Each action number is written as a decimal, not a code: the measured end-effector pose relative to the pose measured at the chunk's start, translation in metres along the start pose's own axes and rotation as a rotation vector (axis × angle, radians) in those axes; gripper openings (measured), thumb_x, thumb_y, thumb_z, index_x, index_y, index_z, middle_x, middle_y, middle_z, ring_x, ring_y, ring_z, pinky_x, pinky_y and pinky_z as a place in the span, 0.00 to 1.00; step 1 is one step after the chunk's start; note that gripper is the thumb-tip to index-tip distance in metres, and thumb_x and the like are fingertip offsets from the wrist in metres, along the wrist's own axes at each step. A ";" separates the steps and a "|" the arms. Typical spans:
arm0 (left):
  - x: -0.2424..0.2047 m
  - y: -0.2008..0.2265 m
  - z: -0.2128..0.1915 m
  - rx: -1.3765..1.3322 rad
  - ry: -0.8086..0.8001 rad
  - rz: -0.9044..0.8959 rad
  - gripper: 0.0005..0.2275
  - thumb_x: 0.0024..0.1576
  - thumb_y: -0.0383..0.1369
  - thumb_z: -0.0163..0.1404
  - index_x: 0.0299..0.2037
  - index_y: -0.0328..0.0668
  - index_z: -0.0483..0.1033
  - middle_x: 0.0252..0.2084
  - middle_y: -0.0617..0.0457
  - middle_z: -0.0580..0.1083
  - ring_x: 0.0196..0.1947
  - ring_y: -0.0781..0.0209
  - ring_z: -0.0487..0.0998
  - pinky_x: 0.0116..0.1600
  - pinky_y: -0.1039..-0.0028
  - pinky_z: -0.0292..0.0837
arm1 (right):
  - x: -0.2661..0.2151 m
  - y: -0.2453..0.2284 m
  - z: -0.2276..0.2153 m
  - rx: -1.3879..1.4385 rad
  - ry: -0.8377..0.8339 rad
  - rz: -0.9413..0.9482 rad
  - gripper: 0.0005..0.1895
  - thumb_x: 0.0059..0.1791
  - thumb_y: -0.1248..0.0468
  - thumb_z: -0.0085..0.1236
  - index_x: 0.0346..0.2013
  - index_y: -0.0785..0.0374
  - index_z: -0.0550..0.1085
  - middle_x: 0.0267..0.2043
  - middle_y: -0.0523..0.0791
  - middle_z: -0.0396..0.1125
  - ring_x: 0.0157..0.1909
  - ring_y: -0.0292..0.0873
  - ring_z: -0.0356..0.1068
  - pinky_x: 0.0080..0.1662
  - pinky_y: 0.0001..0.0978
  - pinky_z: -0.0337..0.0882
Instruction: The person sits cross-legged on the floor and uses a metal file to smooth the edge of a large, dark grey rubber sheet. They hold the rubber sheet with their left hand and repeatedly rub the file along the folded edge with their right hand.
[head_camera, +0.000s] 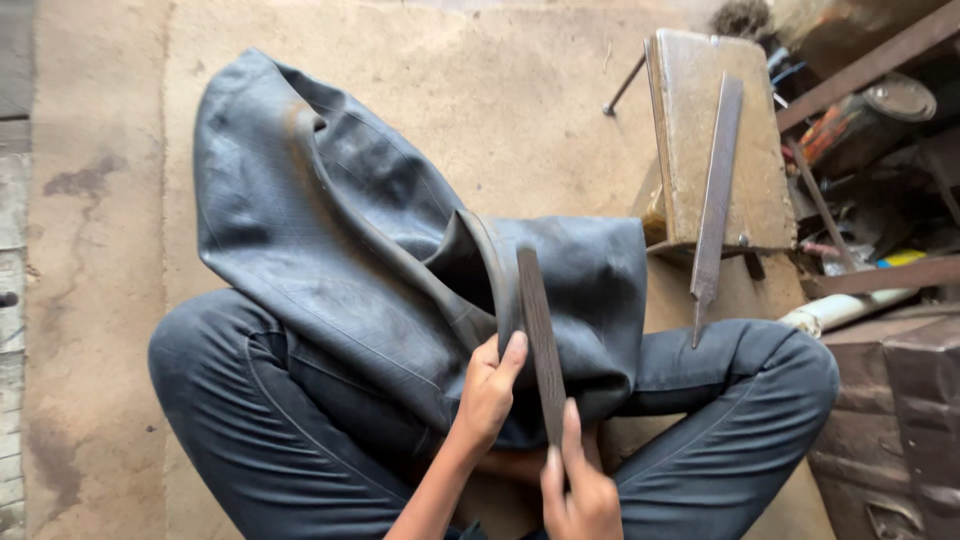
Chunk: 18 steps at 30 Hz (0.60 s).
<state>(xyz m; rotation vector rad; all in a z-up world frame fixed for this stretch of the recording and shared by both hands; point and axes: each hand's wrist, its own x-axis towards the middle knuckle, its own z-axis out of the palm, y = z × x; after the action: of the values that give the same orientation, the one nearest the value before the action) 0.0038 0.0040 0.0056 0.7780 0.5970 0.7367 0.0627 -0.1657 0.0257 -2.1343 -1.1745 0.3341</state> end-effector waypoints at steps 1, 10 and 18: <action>0.001 0.002 -0.001 -0.021 -0.019 -0.011 0.16 0.67 0.40 0.43 0.43 0.33 0.77 0.38 0.59 0.77 0.39 0.72 0.72 0.48 0.79 0.69 | 0.023 -0.008 0.001 -0.017 0.041 -0.128 0.30 0.54 0.69 0.50 0.72 0.65 0.61 0.42 0.57 0.73 0.35 0.44 0.76 0.37 0.32 0.72; 0.002 -0.011 -0.005 0.063 0.033 -0.030 0.16 0.70 0.40 0.45 0.42 0.32 0.75 0.35 0.61 0.69 0.36 0.72 0.65 0.42 0.77 0.64 | 0.027 0.002 -0.008 0.095 0.091 -0.088 0.28 0.58 0.73 0.45 0.76 0.65 0.60 0.47 0.66 0.67 0.39 0.65 0.68 0.41 0.45 0.68; -0.004 -0.008 -0.005 -0.062 0.055 -0.103 0.16 0.66 0.41 0.44 0.46 0.35 0.78 0.40 0.58 0.77 0.43 0.71 0.72 0.53 0.77 0.67 | -0.051 0.025 -0.007 0.102 -0.079 0.247 0.32 0.49 0.67 0.52 0.70 0.58 0.63 0.53 0.49 0.77 0.30 0.40 0.78 0.36 0.27 0.76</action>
<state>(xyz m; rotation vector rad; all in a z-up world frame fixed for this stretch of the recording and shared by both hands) 0.0011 -0.0009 -0.0025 0.6666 0.6563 0.6807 0.0544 -0.2197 0.0097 -2.1960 -0.9151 0.5805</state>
